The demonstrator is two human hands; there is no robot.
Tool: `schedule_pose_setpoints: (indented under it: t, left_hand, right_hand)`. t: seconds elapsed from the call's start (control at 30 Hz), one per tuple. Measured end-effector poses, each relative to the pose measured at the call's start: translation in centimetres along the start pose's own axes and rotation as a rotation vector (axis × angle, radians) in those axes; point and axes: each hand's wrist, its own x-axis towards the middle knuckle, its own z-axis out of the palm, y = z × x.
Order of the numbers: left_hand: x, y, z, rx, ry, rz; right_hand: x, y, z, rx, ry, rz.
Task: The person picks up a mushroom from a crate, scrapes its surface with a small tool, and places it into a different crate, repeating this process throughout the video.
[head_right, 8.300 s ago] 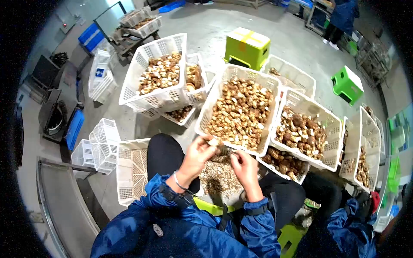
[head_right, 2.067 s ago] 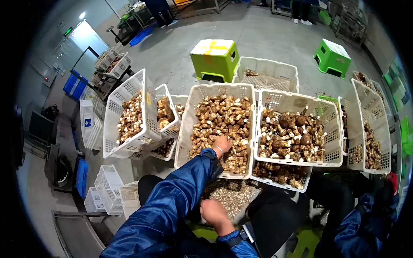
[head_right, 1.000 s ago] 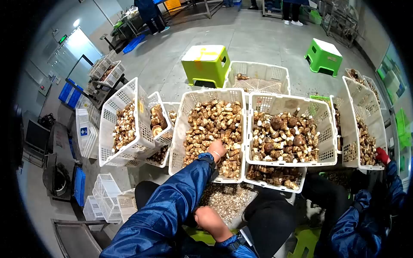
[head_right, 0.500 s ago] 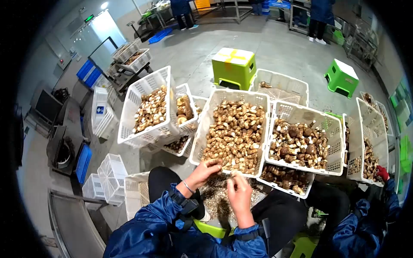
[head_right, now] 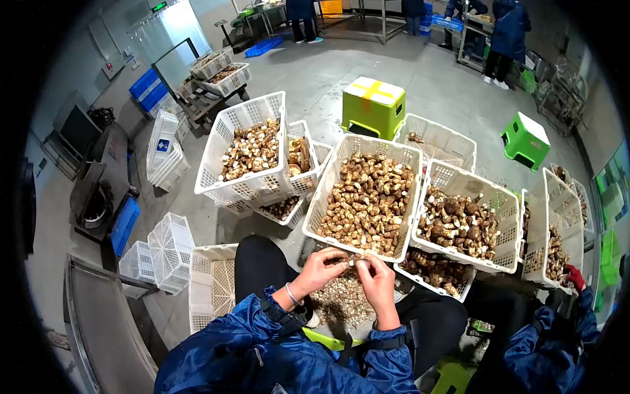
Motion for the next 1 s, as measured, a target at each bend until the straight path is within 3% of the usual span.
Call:
schedule_pose_setpoints:
  t: [0.13, 0.23, 0.27, 0.3, 0.37, 0.47, 0.57, 0.63, 0.7, 0.8, 0.9, 0.93, 1.0]
  left_hand:
    - [-0.4, 0.7, -0.4, -0.174, -0.067, -0.171]
    - [-0.6, 1.5, -0.2, -0.106, -0.029, -0.094]
    - [-0.6, 1.3, -0.2, -0.049, -0.031, -0.052]
    - [-0.5, 1.1, -0.1, 0.002, -0.018, -0.006]
    - [-0.6, 0.7, -0.3, -0.088, -0.048, -0.138]
    - [-0.7, 1.2, -0.3, -0.249, -0.054, -0.222]
    - [-0.7, 1.6, -0.3, -0.350, -0.033, -0.266]
    - [-0.6, 1.0, -0.2, -0.401, -0.027, -0.286]
    - [-0.6, 0.5, -0.2, -0.455, -0.023, -0.306]
    - [-0.7, 0.4, -0.2, -0.502, -0.024, -0.344]
    - [-0.5, 0.4, -0.2, -0.503, -0.030, -0.338]
    - [-0.5, 0.2, -0.1, -0.482, -0.033, -0.329]
    - [-0.4, -0.1, 0.1, -0.438, -0.042, -0.317]
  right_hand:
    - [0.3, 2.0, 0.2, 0.245, 0.068, 0.039]
    - [-0.5, 0.5, -0.3, 0.123, -0.003, 0.024]
    - [-0.5, 0.4, -0.2, -0.068, 0.024, -0.219]
    - [-0.5, 0.1, -0.1, -0.123, 0.019, -0.253]
    - [-1.0, -0.7, -0.3, 0.081, -0.004, 0.040]
    - [-0.3, 1.5, -0.4, 0.163, 0.017, -0.028]
    - [-0.8, -0.8, -0.6, 0.081, -0.011, -0.022]
    - [-0.7, -0.2, 0.2, -0.128, 0.039, -0.312]
    - [-0.6, 0.3, 0.2, -0.080, 0.018, -0.235]
    - [-0.5, 0.4, -0.1, 0.189, 0.027, 0.039]
    - [-0.5, 0.0, 0.1, -0.003, 0.002, -0.089]
    - [-0.5, -0.4, 0.5, -0.061, 0.027, -0.266]
    - [-0.4, -0.4, 0.7, -0.091, 0.037, -0.294]
